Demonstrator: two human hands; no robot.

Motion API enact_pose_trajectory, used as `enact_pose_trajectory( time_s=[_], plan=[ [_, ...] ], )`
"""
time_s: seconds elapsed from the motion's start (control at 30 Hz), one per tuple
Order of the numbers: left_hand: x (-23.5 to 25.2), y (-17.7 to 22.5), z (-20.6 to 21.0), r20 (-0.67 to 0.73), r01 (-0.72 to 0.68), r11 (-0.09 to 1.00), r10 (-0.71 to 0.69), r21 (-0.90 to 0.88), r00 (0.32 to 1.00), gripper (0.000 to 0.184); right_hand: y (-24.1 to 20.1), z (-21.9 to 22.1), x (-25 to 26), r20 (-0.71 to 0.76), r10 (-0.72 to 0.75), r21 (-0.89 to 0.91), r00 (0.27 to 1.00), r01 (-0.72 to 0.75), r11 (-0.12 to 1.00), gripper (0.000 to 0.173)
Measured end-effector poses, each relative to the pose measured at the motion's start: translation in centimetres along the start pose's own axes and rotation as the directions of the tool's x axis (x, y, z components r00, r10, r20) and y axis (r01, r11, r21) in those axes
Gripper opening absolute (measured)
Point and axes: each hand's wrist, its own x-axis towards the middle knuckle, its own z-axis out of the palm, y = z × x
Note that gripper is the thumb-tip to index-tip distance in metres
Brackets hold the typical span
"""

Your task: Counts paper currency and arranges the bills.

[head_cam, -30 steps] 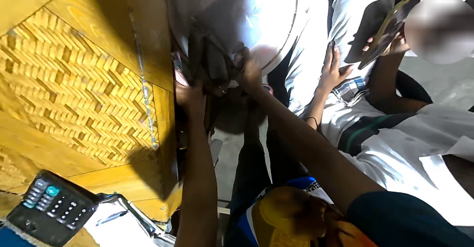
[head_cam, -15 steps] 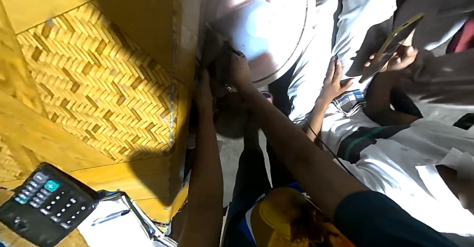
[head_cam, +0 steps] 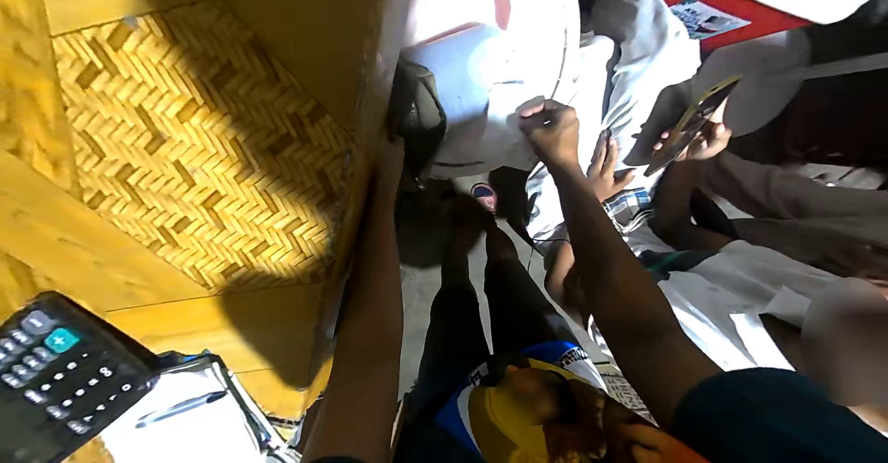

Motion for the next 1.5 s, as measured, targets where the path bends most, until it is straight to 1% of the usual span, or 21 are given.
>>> enact_pose_trajectory(
  time_s=[0.07,0.17,0.23,0.3,0.4,0.5,0.57,0.67,0.8,0.93,1.0,1.07,1.13,1.2,1.27,1.3,1.33,1.37,1.4,1.47,1.5],
  plan=[
    [-1.1,0.5,0.1,0.045,-0.147,0.987,0.144,0.065,0.989,0.066,1.0,-0.6,-0.1,-0.025,0.01,-0.025,1.0,-0.01,1.0,0.025],
    [-4.1,1.2,0.7,-0.002,-0.286,0.957,0.286,0.053,0.958,0.065,0.9,-2.0,-0.7,-0.022,0.069,-0.038,0.997,-0.07,0.997,0.036],
    [-7.0,2.4,-0.2,-0.01,-0.246,0.966,0.246,-0.077,0.969,0.066,0.0,-3.4,-1.3,-0.038,0.052,-0.05,0.998,-0.054,0.997,0.039],
    [-10.5,3.1,-1.9,0.048,-0.139,0.963,0.154,-0.231,0.987,0.07,-1.1,-5.0,-2.1,-0.059,-0.022,-0.035,0.998,0.02,0.999,0.038],
    [-17.3,3.8,-5.0,0.144,0.024,0.934,0.029,-0.357,0.989,0.062,-3.4,-8.4,-3.8,-0.074,-0.211,0.011,0.975,0.212,0.977,0.037],
    [-22.9,3.7,-8.9,0.189,0.102,0.857,-0.006,-0.505,0.982,0.053,-7.5,-10.2,-6.1,-0.106,-0.476,-0.011,0.873,0.478,0.878,0.036],
    [-25.9,2.7,-11.4,0.148,0.076,0.759,0.028,-0.647,0.989,0.042,-11.8,-9.6,-7.9,-0.128,-0.596,-0.013,0.793,0.599,0.8,0.034],
    [-29.7,0.5,-14.1,0.01,-0.029,0.605,0.062,-0.796,0.998,0.034,-17.9,-6.3,-11.8,-0.076,-0.678,0.069,0.731,0.682,0.728,0.034],
    [-32.3,-2.8,-15.5,-0.229,-0.217,0.525,0.043,-0.823,0.972,0.035,-23.0,1.1,-15.0,0.159,-0.796,0.202,0.584,0.77,0.605,0.038],
    [-33.1,-4.9,-18.5,-0.356,-0.251,0.525,-0.109,-0.814,0.928,0.046,-27.0,8.1,-17.6,0.408,-0.798,0.213,0.444,0.804,0.556,0.041],
    [-32.5,-5.7,-20.0,-0.427,-0.284,0.557,-0.142,-0.78,0.893,0.049,-28.1,11.4,-17.7,0.448,-0.823,0.19,0.348,0.863,0.468,0.04],
    [-31.3,-6.6,-21.2,-0.512,-0.343,0.592,-0.141,-0.73,0.847,0.045,-29.1,15.3,-16.4,0.418,-0.873,0.23,0.249,0.901,0.367,0.037],
    [-30.1,-7.7,-22.0,-0.514,-0.331,0.602,-0.158,-0.727,0.843,0.044,-29.9,18.1,-15.9,0.476,-0.844,0.249,0.248,0.882,0.4,0.034],
    [-29.1,-8.4,-22.2,-0.5,-0.299,0.58,-0.224,-0.758,0.836,0.046,-31.1,19.5,-15.9,0.657,-0.704,0.216,0.27,0.827,0.519,0.036],
    [-28.2,-8.7,-22.2,-0.472,-0.26,0.542,-0.298,-0.799,0.83,0.047,-30.5,23.9,-14.3,0.569,-0.804,0.363,0.175,0.824,0.436,0.032],
    [-27.8,-8.9,-22.0,-0.464,-0.243,0.535,-0.328,-0.809,0.823,0.048,-31.8,24.2,-16.0,0.655,-0.733,0.239,0.183,0.87,0.431,0.032],
    [-27.4,-8.9,-21.8,-0.455,-0.23,0.523,-0.355,-0.82,0.816,0.049,-35.3,22.9,-19.7,0.843,-0.454,-0.054,0.288,0.886,0.461,0.039],
    [-26.9,-8.9,-21.4,-0.45,-0.221,0.51,-0.384,-0.831,0.806,0.054,-37.6,22.6,-22.1,0.902,-0.277,-0.202,0.333,0.889,0.411,0.048],
    [-26.4,-8.8,-21.2,-0.445,-0.214,0.494,-0.416,-0.843,0.793,0.059,-38.1,22.7,-23.1,0.914,-0.263,-0.204,0.309,0.91,0.36,0.053],
    [-25.2,-9.0,-20.6,-0.435,-0.209,0.465,-0.459,-0.861,0.774,0.079,-36.0,24.1,-21.0,0.861,-0.484,-0.003,0.155,0.954,0.299,0.052],
    [-24.7,-9.3,-20.4,-0.407,-0.185,0.46,-0.449,-0.869,0.795,0.087,-34.7,25.3,-19.0,0.799,-0.597,0.087,0.079,0.966,0.245,0.051]
  ],
)
